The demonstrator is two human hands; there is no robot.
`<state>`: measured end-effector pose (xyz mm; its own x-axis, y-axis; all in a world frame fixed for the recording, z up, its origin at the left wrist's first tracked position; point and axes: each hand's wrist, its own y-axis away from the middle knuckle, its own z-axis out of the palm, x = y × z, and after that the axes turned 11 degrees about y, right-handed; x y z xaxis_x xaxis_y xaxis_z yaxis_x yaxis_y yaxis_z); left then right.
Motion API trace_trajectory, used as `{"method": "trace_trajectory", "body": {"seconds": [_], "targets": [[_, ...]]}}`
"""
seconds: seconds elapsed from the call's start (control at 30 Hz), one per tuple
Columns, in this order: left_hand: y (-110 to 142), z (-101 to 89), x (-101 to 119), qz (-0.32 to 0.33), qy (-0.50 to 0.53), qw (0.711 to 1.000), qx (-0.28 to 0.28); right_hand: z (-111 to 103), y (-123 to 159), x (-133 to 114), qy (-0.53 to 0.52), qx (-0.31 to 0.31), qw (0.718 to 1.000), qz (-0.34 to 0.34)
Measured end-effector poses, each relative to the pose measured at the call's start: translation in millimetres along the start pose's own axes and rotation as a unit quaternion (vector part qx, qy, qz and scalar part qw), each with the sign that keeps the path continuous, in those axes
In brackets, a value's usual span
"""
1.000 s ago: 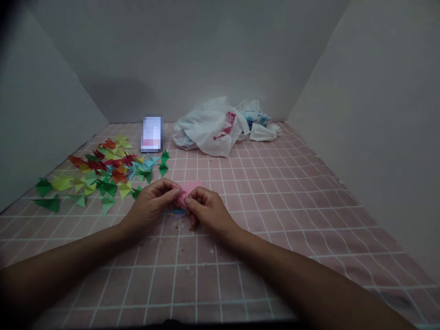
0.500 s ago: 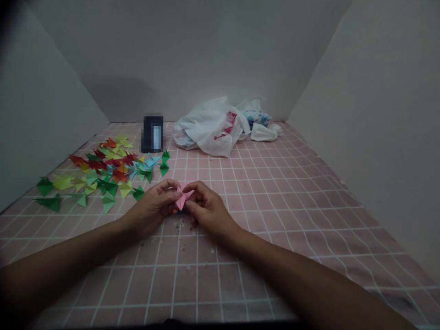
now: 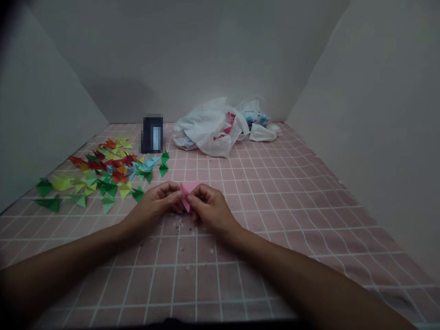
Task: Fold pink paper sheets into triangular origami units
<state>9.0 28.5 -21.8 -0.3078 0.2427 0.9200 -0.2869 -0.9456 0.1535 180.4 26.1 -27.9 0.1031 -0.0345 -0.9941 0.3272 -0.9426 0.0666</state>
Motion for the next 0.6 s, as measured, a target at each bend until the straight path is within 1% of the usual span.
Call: {"method": "trace_trajectory", "body": {"seconds": [0.07,0.13,0.33,0.43,0.6], "targets": [[-0.6,-0.5,-1.0,-0.015,-0.019,1.0,-0.008,-0.9,-0.5,0.2,0.001,-0.008,1.0,-0.002],[-1.5,-1.3,-1.0,-0.018,-0.029,0.999,-0.006,-1.6,-0.6,0.7,0.001,-0.017,1.0,-0.008],[-2.5,-2.8,2.9,-0.034,-0.051,0.998,-0.026,-2.2,0.8,-0.2,-0.005,-0.018,1.0,-0.004],[-2.5,-3.1,3.3,-0.032,-0.039,0.998,-0.031,-2.4,0.7,-0.8,0.0,-0.008,1.0,-0.004],[-1.7,-2.6,4.4,-0.023,-0.055,0.998,-0.029,-3.4,-1.1,-0.9,0.014,-0.024,1.0,0.004]]}}
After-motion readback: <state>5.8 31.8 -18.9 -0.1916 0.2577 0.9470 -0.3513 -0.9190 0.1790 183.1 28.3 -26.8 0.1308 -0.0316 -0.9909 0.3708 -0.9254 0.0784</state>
